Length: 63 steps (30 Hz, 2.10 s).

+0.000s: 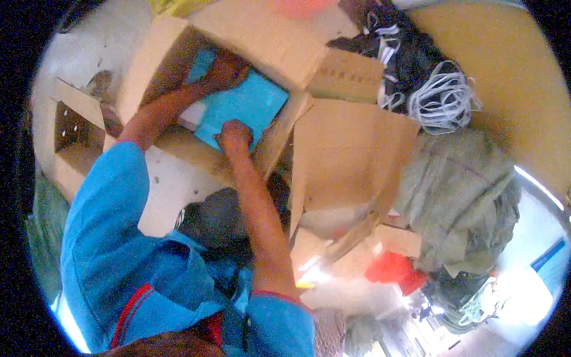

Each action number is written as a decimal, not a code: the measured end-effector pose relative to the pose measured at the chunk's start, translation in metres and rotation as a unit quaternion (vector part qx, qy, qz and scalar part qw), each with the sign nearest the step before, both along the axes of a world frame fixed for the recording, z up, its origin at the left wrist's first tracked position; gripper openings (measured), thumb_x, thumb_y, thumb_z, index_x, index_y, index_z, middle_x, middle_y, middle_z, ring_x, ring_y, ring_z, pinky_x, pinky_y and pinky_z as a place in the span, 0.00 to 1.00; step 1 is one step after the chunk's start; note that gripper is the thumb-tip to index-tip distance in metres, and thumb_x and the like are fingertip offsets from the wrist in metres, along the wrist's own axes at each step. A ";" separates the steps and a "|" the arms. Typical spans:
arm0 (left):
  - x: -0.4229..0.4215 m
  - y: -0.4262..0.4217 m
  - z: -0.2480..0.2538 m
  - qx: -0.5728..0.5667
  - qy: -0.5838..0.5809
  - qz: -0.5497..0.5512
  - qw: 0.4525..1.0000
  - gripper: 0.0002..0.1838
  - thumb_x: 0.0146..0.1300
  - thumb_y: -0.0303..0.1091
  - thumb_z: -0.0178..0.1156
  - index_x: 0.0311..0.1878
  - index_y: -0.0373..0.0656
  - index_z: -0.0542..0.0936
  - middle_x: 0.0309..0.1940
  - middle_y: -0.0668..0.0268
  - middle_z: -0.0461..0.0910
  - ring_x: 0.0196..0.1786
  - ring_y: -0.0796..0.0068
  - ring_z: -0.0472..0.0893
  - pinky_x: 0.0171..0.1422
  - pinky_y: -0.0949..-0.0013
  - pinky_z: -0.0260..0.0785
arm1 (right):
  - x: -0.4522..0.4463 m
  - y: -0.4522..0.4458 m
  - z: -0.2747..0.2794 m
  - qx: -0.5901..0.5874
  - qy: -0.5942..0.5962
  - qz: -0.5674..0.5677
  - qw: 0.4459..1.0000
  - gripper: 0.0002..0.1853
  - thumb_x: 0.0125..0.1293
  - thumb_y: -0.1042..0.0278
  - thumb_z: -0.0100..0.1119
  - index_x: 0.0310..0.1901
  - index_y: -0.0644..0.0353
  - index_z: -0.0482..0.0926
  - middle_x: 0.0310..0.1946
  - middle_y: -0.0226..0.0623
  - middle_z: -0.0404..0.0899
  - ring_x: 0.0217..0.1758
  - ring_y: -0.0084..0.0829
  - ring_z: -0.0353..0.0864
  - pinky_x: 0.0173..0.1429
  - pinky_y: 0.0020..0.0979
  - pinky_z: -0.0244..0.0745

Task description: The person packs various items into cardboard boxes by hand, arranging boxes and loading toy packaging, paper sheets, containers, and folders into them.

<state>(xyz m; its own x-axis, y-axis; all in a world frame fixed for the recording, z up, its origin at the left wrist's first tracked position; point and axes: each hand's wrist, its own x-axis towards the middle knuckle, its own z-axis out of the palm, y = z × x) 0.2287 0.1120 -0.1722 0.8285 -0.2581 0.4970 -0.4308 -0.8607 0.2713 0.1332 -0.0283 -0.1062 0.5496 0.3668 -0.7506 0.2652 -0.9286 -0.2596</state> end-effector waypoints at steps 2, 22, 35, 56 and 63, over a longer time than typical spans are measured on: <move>-0.003 -0.002 0.010 -0.006 0.020 0.003 1.000 0.12 0.57 0.37 0.56 0.39 0.40 0.79 0.35 0.54 0.80 0.39 0.54 0.79 0.46 0.56 0.72 | -0.002 -0.001 0.003 -0.014 0.003 -0.013 1.000 0.30 0.54 0.43 0.63 0.46 0.64 0.80 0.52 0.47 0.76 0.53 0.45 0.78 0.55 0.43 0.75; -0.054 -0.021 0.043 0.043 0.036 -0.237 0.970 0.18 0.51 0.31 0.56 0.47 0.42 0.76 0.33 0.57 0.74 0.39 0.59 0.76 0.47 0.58 0.69 | -0.009 0.001 -0.044 0.079 -0.087 -0.057 0.991 0.14 0.59 0.62 0.56 0.42 0.60 0.81 0.45 0.44 0.80 0.49 0.46 0.80 0.47 0.47 0.78; -0.025 -0.022 -0.037 0.065 0.126 -0.288 0.947 0.19 0.53 0.35 0.60 0.50 0.47 0.76 0.44 0.61 0.76 0.48 0.61 0.76 0.47 0.58 0.71 | -0.008 0.018 -0.017 -0.039 0.015 -0.120 0.992 0.11 0.59 0.72 0.55 0.44 0.61 0.80 0.44 0.43 0.80 0.46 0.43 0.82 0.43 0.44 0.79; -0.054 0.020 -0.033 0.134 0.136 -0.131 0.973 0.13 0.59 0.32 0.49 0.42 0.36 0.76 0.39 0.49 0.78 0.42 0.48 0.77 0.48 0.52 0.70 | -0.023 0.028 -0.055 -0.013 -0.064 -0.163 0.984 0.11 0.61 0.65 0.54 0.41 0.55 0.83 0.44 0.38 0.81 0.47 0.37 0.80 0.46 0.41 0.77; -0.108 0.054 -0.001 0.081 0.054 -0.021 0.995 0.13 0.51 0.37 0.53 0.36 0.39 0.75 0.33 0.51 0.76 0.39 0.48 0.76 0.44 0.50 0.68 | -0.036 0.029 0.020 -0.001 -0.009 -0.144 0.990 0.11 0.60 0.67 0.58 0.44 0.54 0.83 0.49 0.39 0.80 0.50 0.38 0.80 0.50 0.43 0.76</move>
<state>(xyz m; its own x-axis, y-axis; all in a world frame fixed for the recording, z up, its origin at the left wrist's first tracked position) 0.1205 0.1662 -0.1728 0.8611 -0.3633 0.3556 -0.4437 -0.8785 0.1770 0.0971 0.0004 -0.0857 0.6447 0.1911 -0.7402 -0.0061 -0.9669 -0.2549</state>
